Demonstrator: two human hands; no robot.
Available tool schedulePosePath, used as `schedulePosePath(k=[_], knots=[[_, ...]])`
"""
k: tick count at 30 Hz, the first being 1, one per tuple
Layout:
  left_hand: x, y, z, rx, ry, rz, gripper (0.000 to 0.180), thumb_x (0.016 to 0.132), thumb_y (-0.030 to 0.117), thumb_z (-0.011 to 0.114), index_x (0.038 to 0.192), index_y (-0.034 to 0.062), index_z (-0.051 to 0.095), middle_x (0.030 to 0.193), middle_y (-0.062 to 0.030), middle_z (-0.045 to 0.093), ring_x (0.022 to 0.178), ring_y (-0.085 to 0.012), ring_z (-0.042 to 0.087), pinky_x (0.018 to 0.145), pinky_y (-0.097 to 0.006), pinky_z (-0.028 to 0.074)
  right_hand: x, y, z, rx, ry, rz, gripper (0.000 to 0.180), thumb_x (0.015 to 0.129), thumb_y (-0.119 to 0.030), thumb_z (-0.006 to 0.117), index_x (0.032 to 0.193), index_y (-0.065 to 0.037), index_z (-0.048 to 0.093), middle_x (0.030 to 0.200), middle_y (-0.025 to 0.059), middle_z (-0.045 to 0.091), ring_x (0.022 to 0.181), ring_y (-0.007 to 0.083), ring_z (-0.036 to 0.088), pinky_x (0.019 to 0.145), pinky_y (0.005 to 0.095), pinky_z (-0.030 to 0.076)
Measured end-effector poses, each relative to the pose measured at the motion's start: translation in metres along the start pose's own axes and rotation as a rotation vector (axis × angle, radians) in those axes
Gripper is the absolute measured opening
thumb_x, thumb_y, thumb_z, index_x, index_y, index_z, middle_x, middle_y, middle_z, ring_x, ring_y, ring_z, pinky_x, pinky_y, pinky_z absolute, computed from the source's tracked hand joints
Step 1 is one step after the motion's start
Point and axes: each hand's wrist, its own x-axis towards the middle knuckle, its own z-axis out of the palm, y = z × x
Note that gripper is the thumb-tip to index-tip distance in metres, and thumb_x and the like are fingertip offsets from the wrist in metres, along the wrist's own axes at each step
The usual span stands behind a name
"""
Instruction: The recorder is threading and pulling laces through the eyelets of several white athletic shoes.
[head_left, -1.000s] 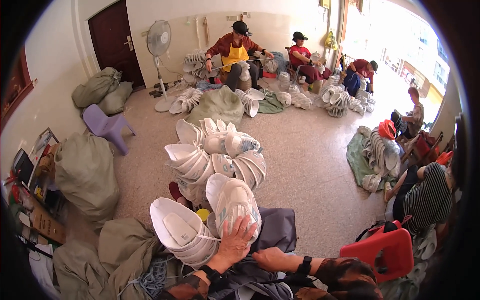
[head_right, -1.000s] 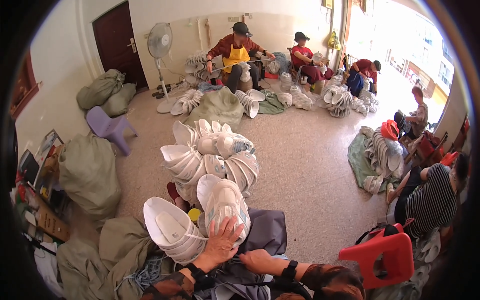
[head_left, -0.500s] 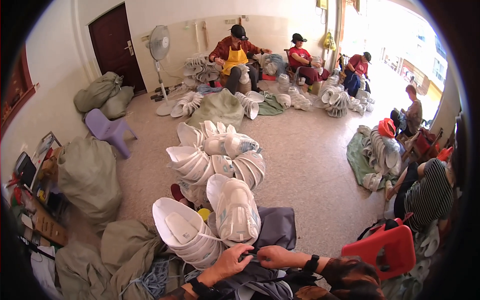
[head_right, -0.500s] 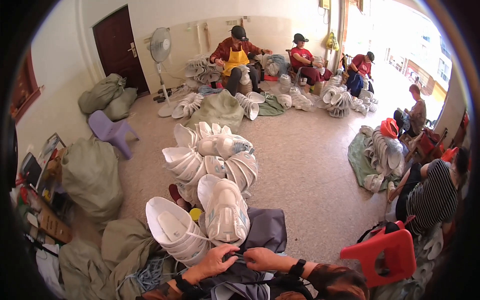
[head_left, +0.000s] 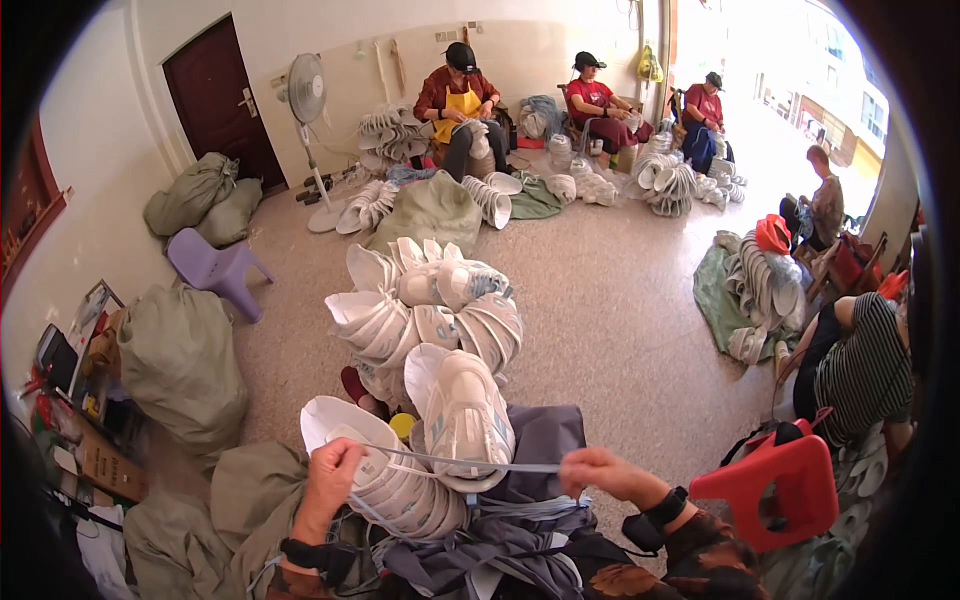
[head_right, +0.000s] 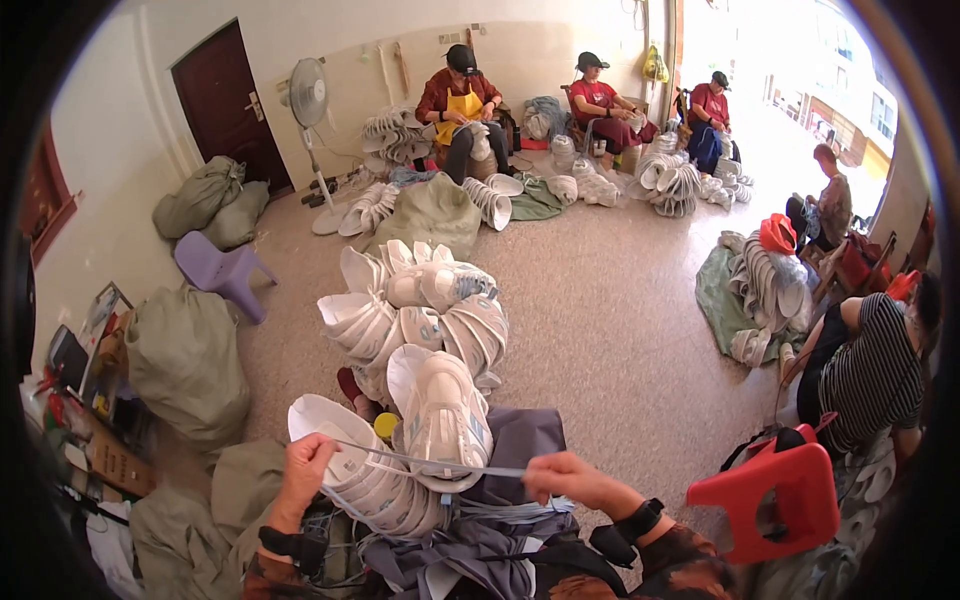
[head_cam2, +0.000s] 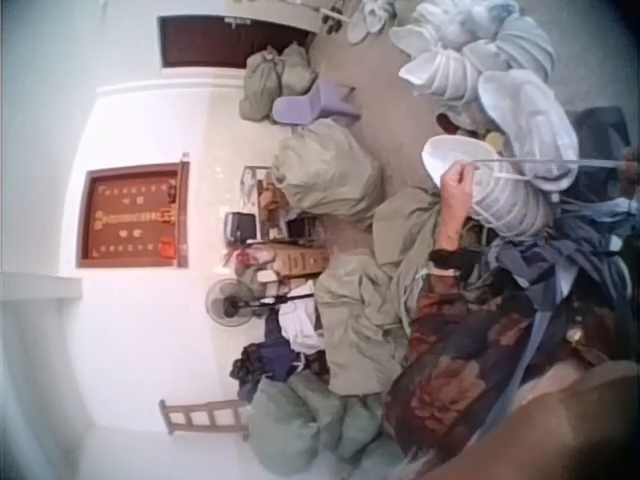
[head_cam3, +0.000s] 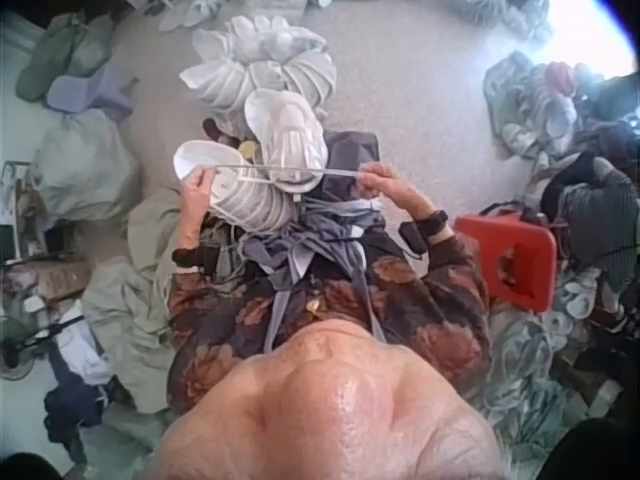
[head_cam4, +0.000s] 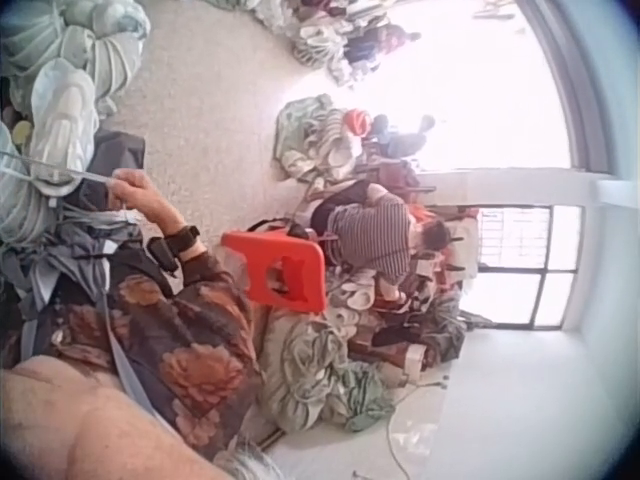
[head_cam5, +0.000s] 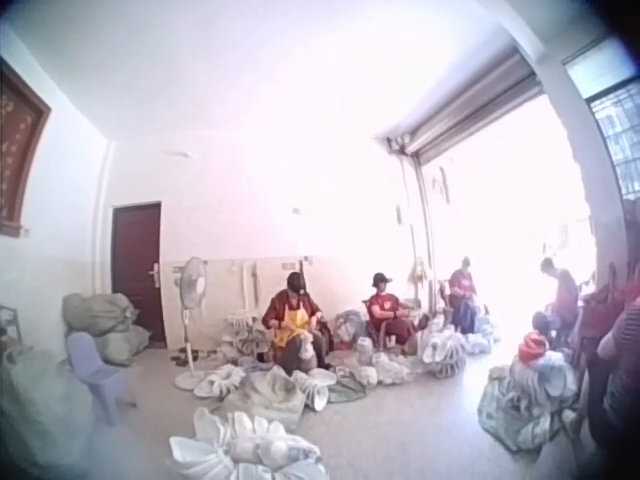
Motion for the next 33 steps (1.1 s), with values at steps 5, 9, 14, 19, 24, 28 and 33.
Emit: schedulePosePath(k=[5, 9, 14, 19, 24, 28, 33], knots=[[-0.024, -0.028, -0.009, 0.052, -0.081, -0.203, 0.014, 0.095, 0.01, 0.063, 0.1, -0.0019, 0.068, 0.074, 0.0041, 0.063, 0.069, -0.0025, 0.053, 0.06, -0.024, 0.044, -0.012, -0.019, -0.024, 0.408, 0.15, -0.294, 0.027, 0.102, -0.019, 0.051, 0.084, -0.003, 0.063, 0.097, 0.0095, 0.07, 0.09, 0.022, 0.065, 0.089, 0.0396, 0.051], [-0.036, -0.036, -0.002, 0.29, -0.079, -0.21, 0.014, 0.093, 0.013, 0.064, 0.098, 0.0007, 0.067, 0.071, -0.0067, 0.068, 0.064, -0.0141, 0.064, 0.059, -0.033, 0.048, -0.022, -0.015, -0.058, 0.837, 0.252, -0.565, 0.026, 0.102, -0.021, 0.05, 0.082, -0.006, 0.058, 0.107, 0.012, 0.068, 0.102, 0.0273, 0.063, 0.098, 0.0496, 0.047], [-0.046, -0.032, -0.005, 0.757, -0.031, -0.022, 0.013, 0.091, 0.017, 0.06, 0.09, 0.0052, 0.064, 0.08, -0.024, 0.065, 0.079, -0.0467, 0.062, 0.067, -0.054, 0.048, -0.035, -0.001, -0.117, 0.988, 0.196, -0.722, 0.028, 0.104, -0.026, 0.049, 0.085, -0.007, 0.058, 0.102, 0.0079, 0.065, 0.097, 0.0247, 0.061, 0.097, 0.0467, 0.047], [-0.046, -0.018, -0.013, 0.897, -0.047, -0.016, 0.012, 0.092, 0.016, 0.059, 0.092, 0.0056, 0.065, 0.075, -0.0227, 0.064, 0.075, -0.0459, 0.062, 0.065, -0.053, 0.048, -0.057, 0.003, -0.157, 0.93, 0.646, -0.617, 0.025, 0.105, -0.027, 0.052, 0.093, -0.007, 0.061, 0.092, 0.0047, 0.059, 0.085, 0.0171, 0.057, 0.084, 0.0331, 0.049], [-0.044, 0.022, -0.001, 0.863, -0.351, 0.07, 0.012, 0.088, 0.013, 0.065, 0.096, 0.0035, 0.066, 0.091, -0.0201, 0.067, 0.083, -0.0395, 0.065, 0.072, -0.046, 0.05, -0.037, 0.044, -0.15, 0.654, 0.661, -0.356, 0.016, 0.103, -0.023, 0.057, 0.1, -0.008, 0.061, 0.085, 0.0024, 0.06, 0.069, 0.0101, 0.053, 0.062, 0.0249, 0.045], [-0.025, 0.028, 0.072, 0.507, -0.343, 0.306, 0.032, 0.085, 0.013, 0.073, 0.111, -0.0031, 0.064, 0.104, -0.018, 0.064, 0.08, -0.0318, 0.066, 0.075, -0.04, 0.053, 0.017, 0.041, -0.081, 0.46, 0.581, -0.112, 0.018, 0.1, -0.014, 0.059, 0.114, -0.002, 0.059, 0.084, 0.0038, 0.064, 0.063, 0.0082, 0.054, 0.053, 0.0225, 0.044], [0.007, 0.018, 0.165, 0.156, -0.261, -0.062, 0.038, 0.085, 0.019, 0.076, 0.113, -0.0036, 0.061, 0.095, -0.0191, 0.065, 0.074, -0.0346, 0.065, 0.067, -0.04, 0.053, 0.09, 0.034, -0.017, 0.173, 0.342, -0.09, 0.019, 0.097, -0.008, 0.061, 0.113, 0.002, 0.063, 0.086, 0.0071, 0.068, 0.071, 0.0116, 0.066, 0.062, 0.0238, 0.053]])
